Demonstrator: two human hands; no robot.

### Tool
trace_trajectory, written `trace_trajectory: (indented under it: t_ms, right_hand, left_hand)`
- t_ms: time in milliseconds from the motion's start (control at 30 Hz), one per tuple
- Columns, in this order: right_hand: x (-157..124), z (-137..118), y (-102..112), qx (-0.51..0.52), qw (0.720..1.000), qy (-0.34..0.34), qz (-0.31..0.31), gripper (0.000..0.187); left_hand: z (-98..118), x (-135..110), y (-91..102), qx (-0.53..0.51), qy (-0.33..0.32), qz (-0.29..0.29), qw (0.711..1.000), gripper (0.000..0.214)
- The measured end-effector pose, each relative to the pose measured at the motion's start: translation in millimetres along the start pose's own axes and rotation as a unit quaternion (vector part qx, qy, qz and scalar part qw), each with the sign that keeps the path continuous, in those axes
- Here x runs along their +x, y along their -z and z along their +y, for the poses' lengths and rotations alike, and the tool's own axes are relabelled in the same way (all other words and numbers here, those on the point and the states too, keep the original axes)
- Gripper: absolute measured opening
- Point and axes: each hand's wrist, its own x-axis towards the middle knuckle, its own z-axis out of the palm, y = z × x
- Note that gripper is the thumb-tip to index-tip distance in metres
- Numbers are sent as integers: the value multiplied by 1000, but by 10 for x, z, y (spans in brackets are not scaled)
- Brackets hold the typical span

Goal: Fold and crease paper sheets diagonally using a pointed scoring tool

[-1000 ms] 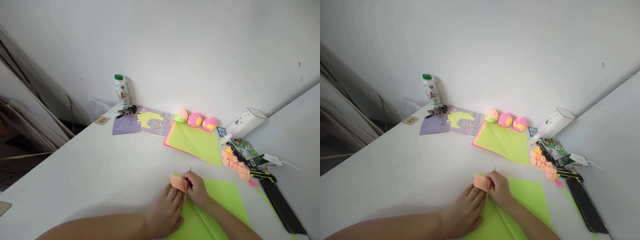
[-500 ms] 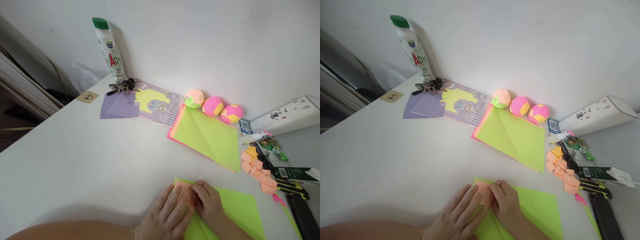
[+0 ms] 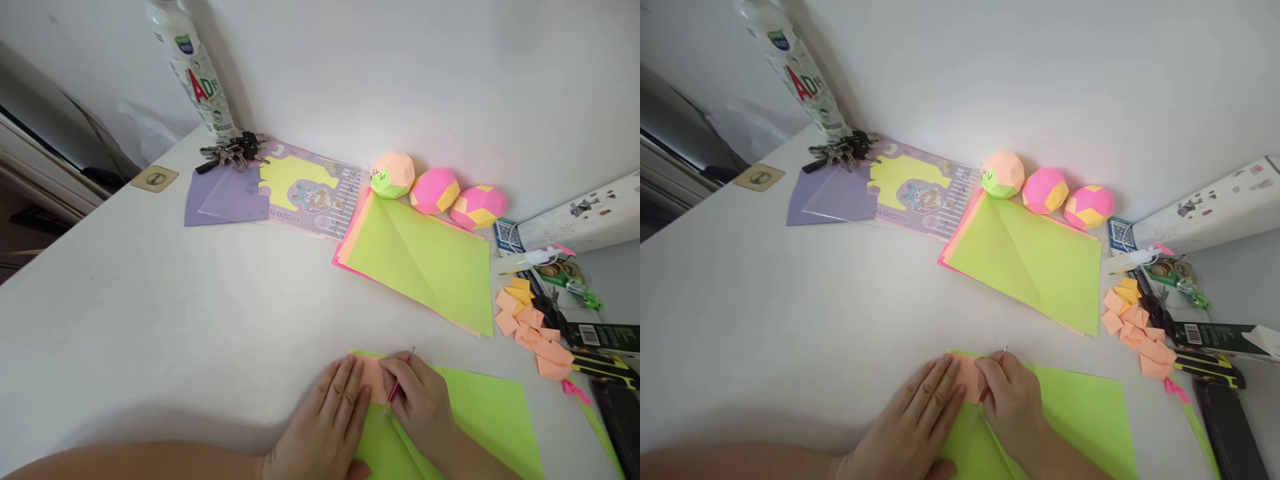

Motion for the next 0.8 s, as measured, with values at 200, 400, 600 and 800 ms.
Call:
trace_trajectory:
  t_ms: [200, 400, 600, 800]
  right_hand:
    - [-46, 37, 62, -112, 989, 94, 15, 25]
    - [-213, 84, 92, -199, 972, 121, -4, 33]
    - [-255, 70, 79, -222, 968, 115, -2, 29]
    - [-201, 62, 91, -217, 968, 124, -8, 20]
  left_hand:
    - [-14, -5, -20, 4, -2, 5, 1000, 68]
    - [-18, 6, -30, 4, -4, 8, 1000, 66]
    - [-10, -13, -29, -6, -2, 6, 1000, 66]
    - [-17, 7, -27, -4, 6, -2, 1000, 68]
